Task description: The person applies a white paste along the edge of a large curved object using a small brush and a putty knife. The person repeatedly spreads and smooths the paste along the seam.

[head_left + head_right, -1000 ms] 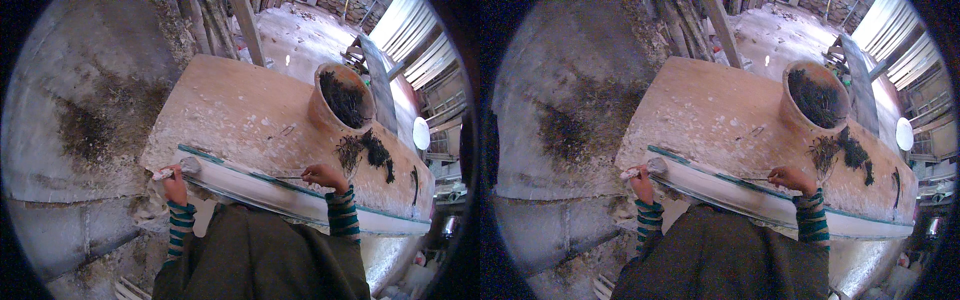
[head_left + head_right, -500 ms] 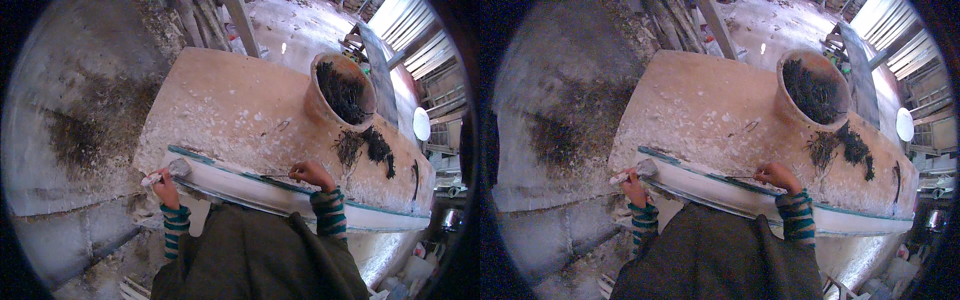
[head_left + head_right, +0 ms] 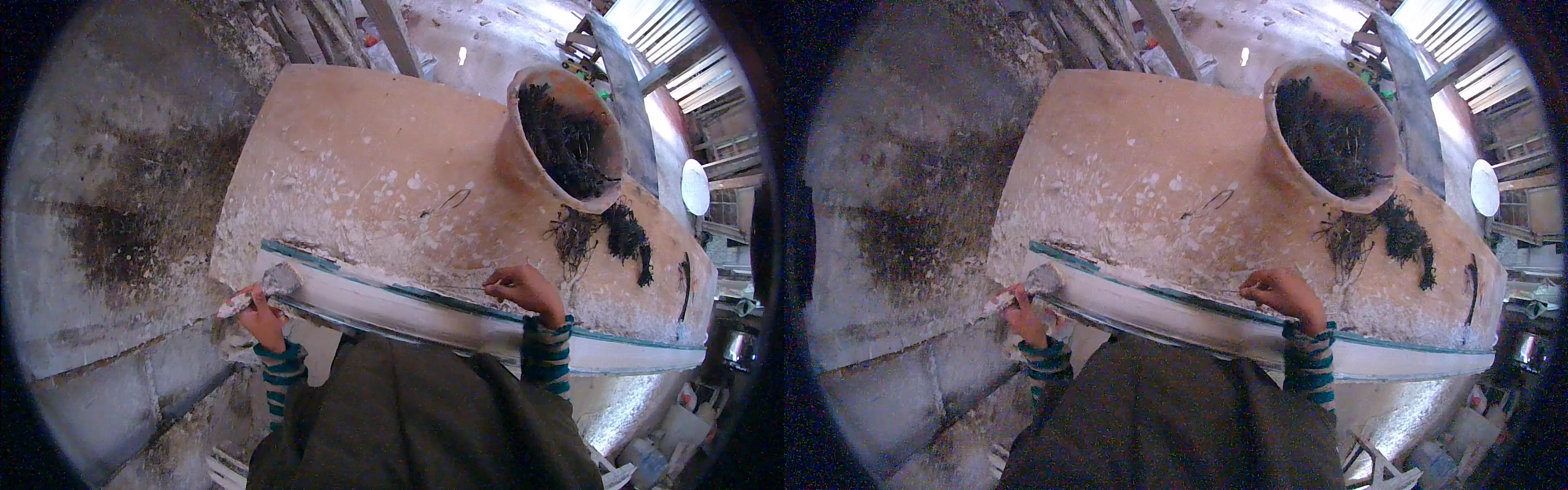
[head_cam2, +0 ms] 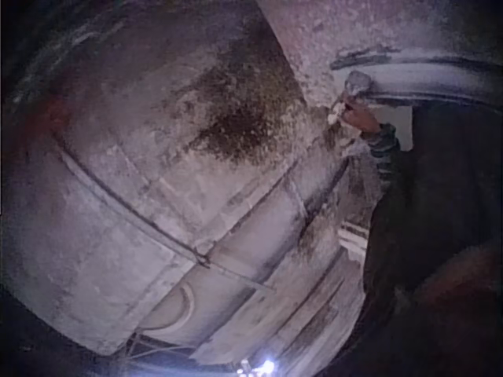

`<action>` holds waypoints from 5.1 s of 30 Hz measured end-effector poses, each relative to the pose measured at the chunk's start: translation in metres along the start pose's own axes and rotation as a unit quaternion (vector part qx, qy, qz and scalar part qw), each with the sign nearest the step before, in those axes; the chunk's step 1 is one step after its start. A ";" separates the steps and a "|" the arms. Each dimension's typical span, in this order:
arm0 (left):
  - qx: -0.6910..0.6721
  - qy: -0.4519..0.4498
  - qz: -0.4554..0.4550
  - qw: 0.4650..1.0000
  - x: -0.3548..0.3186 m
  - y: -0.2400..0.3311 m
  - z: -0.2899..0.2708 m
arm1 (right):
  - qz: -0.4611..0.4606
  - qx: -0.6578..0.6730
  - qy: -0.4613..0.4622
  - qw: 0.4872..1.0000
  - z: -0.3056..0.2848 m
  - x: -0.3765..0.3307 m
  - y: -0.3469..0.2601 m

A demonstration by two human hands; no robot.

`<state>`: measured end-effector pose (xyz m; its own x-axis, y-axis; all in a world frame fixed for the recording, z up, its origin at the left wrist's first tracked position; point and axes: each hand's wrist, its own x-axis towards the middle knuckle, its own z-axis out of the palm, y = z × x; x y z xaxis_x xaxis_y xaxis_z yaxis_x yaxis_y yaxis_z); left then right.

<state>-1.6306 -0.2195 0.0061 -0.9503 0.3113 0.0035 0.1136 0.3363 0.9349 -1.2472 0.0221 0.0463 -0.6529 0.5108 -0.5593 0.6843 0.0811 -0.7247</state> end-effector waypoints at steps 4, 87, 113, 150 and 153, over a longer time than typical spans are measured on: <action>-0.019 0.017 -0.028 0.999 0.001 0.005 0.007 | -0.016 -0.054 -0.001 0.998 0.020 0.019 -0.004; 0.008 0.021 0.049 0.999 0.009 -0.025 -0.009 | 0.016 -0.017 0.068 0.997 -0.007 0.005 -0.039; 0.002 0.021 0.044 0.999 0.005 -0.022 -0.007 | 0.012 -0.134 0.047 0.990 -0.019 0.015 -0.074; -0.011 -0.360 -0.054 0.931 -0.086 0.032 0.087 | 0.065 -0.100 0.221 0.968 0.011 0.004 -0.047; 0.145 -0.196 0.020 0.970 -0.045 0.014 0.071 | 0.051 -0.083 0.254 0.962 0.020 -0.008 -0.040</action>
<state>-1.5661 -0.1655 -0.0064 -0.7668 0.6241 -0.1499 0.2791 0.5345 0.7978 -1.2758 -0.0025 0.0720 -0.3652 0.8721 -0.3255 0.8064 0.1217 -0.5787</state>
